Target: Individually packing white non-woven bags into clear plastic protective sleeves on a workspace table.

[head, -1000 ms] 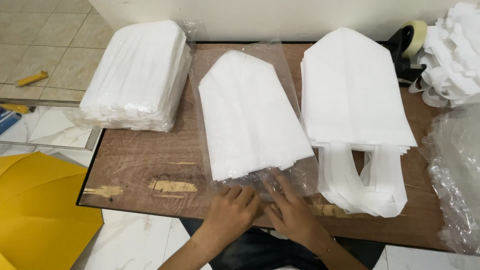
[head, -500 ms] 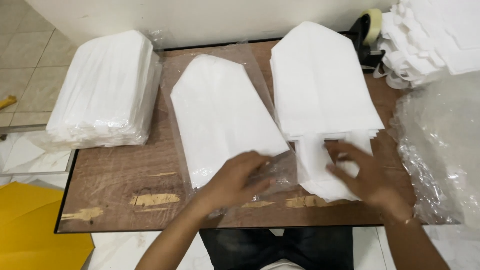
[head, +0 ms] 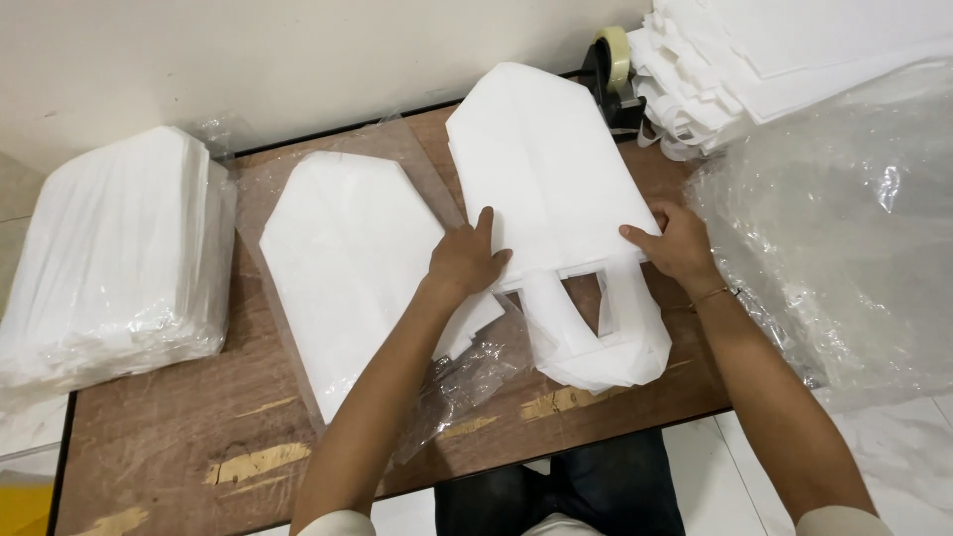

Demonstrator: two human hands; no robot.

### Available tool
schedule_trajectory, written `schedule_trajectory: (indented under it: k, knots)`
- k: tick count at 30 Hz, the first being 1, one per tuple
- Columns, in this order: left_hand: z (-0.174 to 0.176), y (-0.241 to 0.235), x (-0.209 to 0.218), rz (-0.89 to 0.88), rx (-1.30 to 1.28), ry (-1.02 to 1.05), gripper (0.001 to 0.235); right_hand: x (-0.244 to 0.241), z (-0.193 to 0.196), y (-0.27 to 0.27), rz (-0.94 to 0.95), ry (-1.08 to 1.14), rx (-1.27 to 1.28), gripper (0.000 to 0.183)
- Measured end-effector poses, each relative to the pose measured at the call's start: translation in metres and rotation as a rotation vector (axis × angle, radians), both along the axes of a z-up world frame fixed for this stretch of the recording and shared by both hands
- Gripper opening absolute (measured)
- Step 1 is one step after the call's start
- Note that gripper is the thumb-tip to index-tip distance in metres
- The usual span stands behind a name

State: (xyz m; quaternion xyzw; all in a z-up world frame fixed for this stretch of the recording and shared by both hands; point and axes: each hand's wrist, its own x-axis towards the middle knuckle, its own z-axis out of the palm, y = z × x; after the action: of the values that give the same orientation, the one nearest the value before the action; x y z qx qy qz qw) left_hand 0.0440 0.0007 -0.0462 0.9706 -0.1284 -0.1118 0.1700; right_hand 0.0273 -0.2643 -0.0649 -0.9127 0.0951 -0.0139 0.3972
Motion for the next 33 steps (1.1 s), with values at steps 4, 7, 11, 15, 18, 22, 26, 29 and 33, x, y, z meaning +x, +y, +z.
schedule_trajectory:
  k: [4, 7, 11, 15, 18, 22, 26, 29, 33]
  knots:
    - [0.013, 0.003, -0.004, -0.02, -0.022, 0.058, 0.059, 0.009, -0.024, -0.015, -0.03, -0.066, 0.056, 0.045]
    - [0.029, 0.005, -0.01, -0.067, -0.006, 0.057, 0.064, 0.011, -0.017, -0.016, -0.043, -0.141, 0.125, 0.037]
    - [0.074, -0.001, -0.038, -0.221, -0.109, 0.06, 0.073, -0.002, 0.041, 0.014, -0.042, -0.176, 0.593, 0.028]
    - [0.056, -0.012, -0.04, -0.344, -0.163, -0.171, 0.072, -0.004, 0.075, 0.026, -0.031, -0.224, 0.983, 0.024]
    - [0.025, -0.015, -0.023, -0.321, -0.069, -0.497, 0.041, -0.011, 0.094, 0.032, -0.009, -0.236, 1.078, 0.024]
    - [0.028, -0.016, -0.016, -0.179, -0.014, -0.8, 0.018, -0.035, 0.078, 0.03, -0.104, -0.64, 0.822, 0.04]
    - [0.028, -0.032, -0.03, -0.174, -0.031, -0.875, 0.017, -0.082, 0.085, 0.08, -0.266, -0.425, 1.094, 0.044]
    - [0.026, -0.049, -0.057, -0.294, 0.026, -1.128, 0.015, -0.086, 0.079, 0.097, -0.307, -0.09, 1.403, 0.041]
    - [0.02, -0.059, -0.091, -0.445, -0.034, -1.203, 0.013, -0.08, 0.038, 0.085, -0.378, -0.07, 1.438, 0.044]
